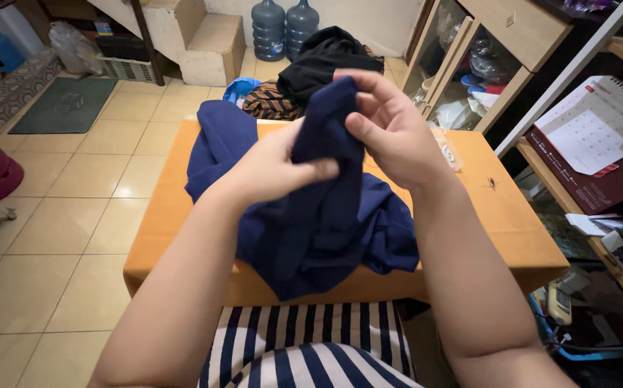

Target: The person removes a striped shirt from a hanger, cuts a thread with scissors, and sets the shirt aside. Then the person folds a black garment and a blue garment on the table, smoothing and aligning each piece before stacking them.

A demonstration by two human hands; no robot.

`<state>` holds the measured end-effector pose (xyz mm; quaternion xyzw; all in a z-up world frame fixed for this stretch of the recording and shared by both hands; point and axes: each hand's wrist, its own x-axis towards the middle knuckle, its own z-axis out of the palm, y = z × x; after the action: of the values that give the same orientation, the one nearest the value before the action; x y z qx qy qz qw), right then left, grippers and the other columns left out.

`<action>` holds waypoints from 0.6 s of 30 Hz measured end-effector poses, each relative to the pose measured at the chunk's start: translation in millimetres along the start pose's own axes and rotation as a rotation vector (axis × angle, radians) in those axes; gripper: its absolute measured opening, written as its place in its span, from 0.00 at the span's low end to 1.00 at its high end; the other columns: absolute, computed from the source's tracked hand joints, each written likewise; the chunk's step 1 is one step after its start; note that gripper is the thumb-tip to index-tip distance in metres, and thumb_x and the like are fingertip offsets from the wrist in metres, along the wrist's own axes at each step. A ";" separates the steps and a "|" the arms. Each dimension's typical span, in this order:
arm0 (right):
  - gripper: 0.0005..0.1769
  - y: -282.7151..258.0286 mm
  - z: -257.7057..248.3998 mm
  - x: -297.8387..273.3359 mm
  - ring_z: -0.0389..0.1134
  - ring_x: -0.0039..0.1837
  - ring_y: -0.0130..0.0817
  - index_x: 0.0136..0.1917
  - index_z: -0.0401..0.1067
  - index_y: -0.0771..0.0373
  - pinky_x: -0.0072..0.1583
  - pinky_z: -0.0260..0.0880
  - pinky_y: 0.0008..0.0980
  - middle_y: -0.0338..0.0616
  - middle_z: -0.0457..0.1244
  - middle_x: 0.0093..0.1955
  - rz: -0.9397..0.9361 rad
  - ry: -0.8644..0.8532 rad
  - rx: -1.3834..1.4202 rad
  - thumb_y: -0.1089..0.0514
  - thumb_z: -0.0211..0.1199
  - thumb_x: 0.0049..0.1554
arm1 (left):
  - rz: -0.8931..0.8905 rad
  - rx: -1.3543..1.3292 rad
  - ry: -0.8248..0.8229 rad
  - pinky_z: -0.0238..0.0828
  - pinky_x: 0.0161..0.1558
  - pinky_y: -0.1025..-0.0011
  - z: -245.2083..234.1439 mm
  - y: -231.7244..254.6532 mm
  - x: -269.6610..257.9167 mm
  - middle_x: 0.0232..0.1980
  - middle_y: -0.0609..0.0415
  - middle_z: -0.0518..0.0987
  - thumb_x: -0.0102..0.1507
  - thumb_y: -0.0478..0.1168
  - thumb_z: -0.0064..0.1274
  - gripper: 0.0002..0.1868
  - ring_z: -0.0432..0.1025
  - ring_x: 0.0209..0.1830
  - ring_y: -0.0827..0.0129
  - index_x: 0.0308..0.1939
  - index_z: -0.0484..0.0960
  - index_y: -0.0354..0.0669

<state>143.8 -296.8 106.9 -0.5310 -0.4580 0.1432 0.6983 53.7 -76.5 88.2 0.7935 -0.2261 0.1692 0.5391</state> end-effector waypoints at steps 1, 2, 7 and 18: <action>0.38 1.7 -3.0 0.3 0.65 0.68 0.37 0.81 0.55 0.62 0.69 0.67 0.37 0.51 0.60 0.69 -0.018 0.025 -0.081 0.58 0.68 0.63 | -0.079 0.018 0.050 0.74 0.57 0.66 2.1 -2.5 7.8 0.54 0.50 0.82 0.61 0.47 0.60 0.30 0.74 0.56 0.62 0.64 0.74 0.37; 0.43 5.3 -6.7 -1.5 0.63 0.67 0.38 0.83 0.53 0.60 0.68 0.66 0.38 0.51 0.59 0.69 -0.034 0.050 -0.161 0.57 0.71 0.62 | -0.160 0.037 0.098 0.75 0.56 0.67 2.7 -6.2 13.1 0.51 0.50 0.86 0.63 0.46 0.58 0.24 0.77 0.52 0.64 0.59 0.81 0.38; 0.71 38.5 -34.7 -38.9 0.49 0.77 0.44 0.79 0.47 0.61 0.72 0.51 0.48 0.53 0.49 0.78 0.207 -0.301 -1.007 0.50 0.86 0.32 | -0.318 -0.585 0.483 0.78 0.47 0.66 -32.3 -33.3 20.7 0.45 0.50 0.83 0.65 0.41 0.51 0.15 0.78 0.42 0.65 0.53 0.78 0.38; 0.17 74.1 -119.2 -140.8 0.70 0.48 0.31 0.57 0.77 0.67 0.52 0.70 0.32 0.44 0.71 0.47 0.575 0.456 -0.755 0.54 0.60 0.61 | -0.392 -0.914 0.345 0.78 0.54 0.71 -93.1 -112.7 30.7 0.53 0.49 0.81 0.69 0.42 0.53 0.16 0.78 0.52 0.67 0.55 0.75 0.34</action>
<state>183.4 -437.0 -28.3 -0.8676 -0.1497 0.0349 0.4730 138.2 40.5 49.7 0.4656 -0.0320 0.0773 0.8811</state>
